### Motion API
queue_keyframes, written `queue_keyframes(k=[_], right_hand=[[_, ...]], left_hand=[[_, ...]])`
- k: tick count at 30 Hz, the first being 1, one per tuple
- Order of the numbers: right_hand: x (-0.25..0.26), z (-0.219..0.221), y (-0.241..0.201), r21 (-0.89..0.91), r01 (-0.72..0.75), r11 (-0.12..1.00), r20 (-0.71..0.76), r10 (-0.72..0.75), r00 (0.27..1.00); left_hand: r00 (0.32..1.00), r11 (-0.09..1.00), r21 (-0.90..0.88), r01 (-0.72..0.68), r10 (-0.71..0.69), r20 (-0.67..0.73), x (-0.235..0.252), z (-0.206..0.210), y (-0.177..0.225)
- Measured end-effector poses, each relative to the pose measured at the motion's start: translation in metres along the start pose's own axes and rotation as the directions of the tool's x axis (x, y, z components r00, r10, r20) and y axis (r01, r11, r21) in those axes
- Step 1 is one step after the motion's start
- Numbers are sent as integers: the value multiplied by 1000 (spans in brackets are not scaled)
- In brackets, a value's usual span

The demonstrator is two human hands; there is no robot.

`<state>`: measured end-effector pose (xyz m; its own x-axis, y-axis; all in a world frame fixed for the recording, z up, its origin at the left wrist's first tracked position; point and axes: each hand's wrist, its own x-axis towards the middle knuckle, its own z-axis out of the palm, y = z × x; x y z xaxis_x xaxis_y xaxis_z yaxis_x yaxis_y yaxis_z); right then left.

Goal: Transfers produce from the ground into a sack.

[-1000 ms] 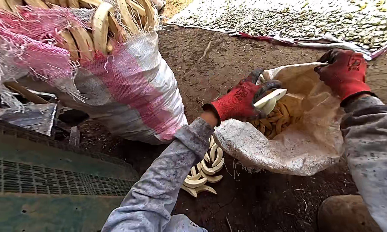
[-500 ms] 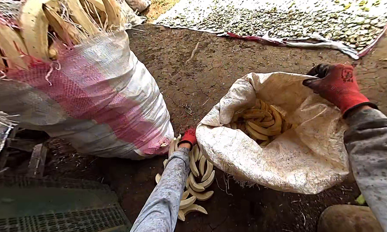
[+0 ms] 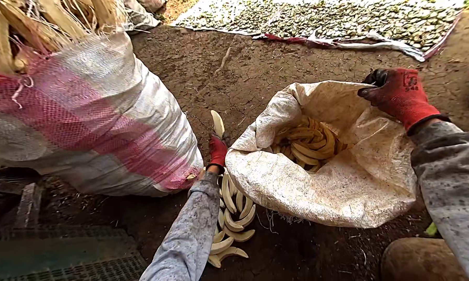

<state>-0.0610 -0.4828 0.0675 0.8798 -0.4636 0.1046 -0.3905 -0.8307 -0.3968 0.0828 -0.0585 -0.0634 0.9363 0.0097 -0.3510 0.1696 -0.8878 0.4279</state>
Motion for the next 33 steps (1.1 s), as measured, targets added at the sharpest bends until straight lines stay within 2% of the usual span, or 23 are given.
queue_keyframes(k=[1,2,3,4,5,6,7,8,9,10,11,12,13,14,15,16,17,19,21,22,27,33], right_hand=[[0,0,-1,-2,-2,1000,1,2,1000],[0,-1,-1,-8,-4,1000,1,4,1000],[0,-1,-3,-12,-9,1000,2,9,1000],[1,-1,-5,-15,-12,1000,5,12,1000],[1,0,-8,-18,-10,1000,5,10,1000],[2,0,-10,-22,-4,1000,-1,4,1000],[2,0,-12,-20,-1,1000,-7,1,1000],[2,-1,-14,-15,-1,1000,-12,1,1000],[1,-2,-14,-12,-2,1000,-14,2,1000],[1,-4,-14,-15,0,1000,-17,0,1000],[1,-6,-13,-12,6,1000,-19,-6,1000],[0,-9,-12,-7,10,1000,-23,-10,1000],[-1,-11,-11,3,12,1000,-28,-12,1000],[-3,-13,-11,12,8,1000,-30,-8,1000],[-5,-13,-14,19,0,1000,-30,0,1000],[-6,-14,-17,20,-5,1000,-30,6,1000],[-6,-15,-21,17,-11,1000,-29,12,1000],[-3,-14,-24,-15,2,1000,-28,-2,1000],[-3,-10,-29,-32,21,999,-22,-22,1000],[-3,-9,-30,-42,26,999,-18,-26,999],[-4,-5,-27,-56,16,998,-4,-16,1000],[-5,-3,-32,-65,12,998,14,-11,1000]], left_hand=[[983,969,-227,-98,58,-175,-11,-20,21],[860,864,-359,-353,149,-488,-15,-21,35],[717,754,-340,-562,240,-654,-24,-30,52],[612,673,-259,-692,358,-705,-41,-45,70],[540,614,-166,-772,496,-680,-63,-60,87],[492,553,-87,-829,646,-584,-82,-75,103],[445,482,-24,-876,788,-426,-96,-88,115],[406,428,29,-904,876,-262,-102,-96,121],[371,387,66,-920,912,-175,-102,-99,120],[358,369,44,-928,919,-167,-98,-100,112],[368,371,-33,-928,902,-226,-89,-98,99],[437,419,-126,-899,847,-303,-76,-93,83],[555,524,-189,-830,742,-376,-61,-82,63],[696,681,-202,-704,604,-389,-46,-69,41],[833,837,-155,-524,466,-298,-38,-56,18],[941,942,-43,-332,328,-89,-35,-47,0],[975,973,117,-200,186,124,-34,-33,-15],[970,936,302,-181,119,214,-39,16,-50],[939,886,434,-162,4,344,-50,34,-52],[934,872,464,-158,-22,358,-53,41,-52],[942,898,414,-150,2,336,-75,65,-47],[927,860,460,-222,39,373,-72,73,-56]])
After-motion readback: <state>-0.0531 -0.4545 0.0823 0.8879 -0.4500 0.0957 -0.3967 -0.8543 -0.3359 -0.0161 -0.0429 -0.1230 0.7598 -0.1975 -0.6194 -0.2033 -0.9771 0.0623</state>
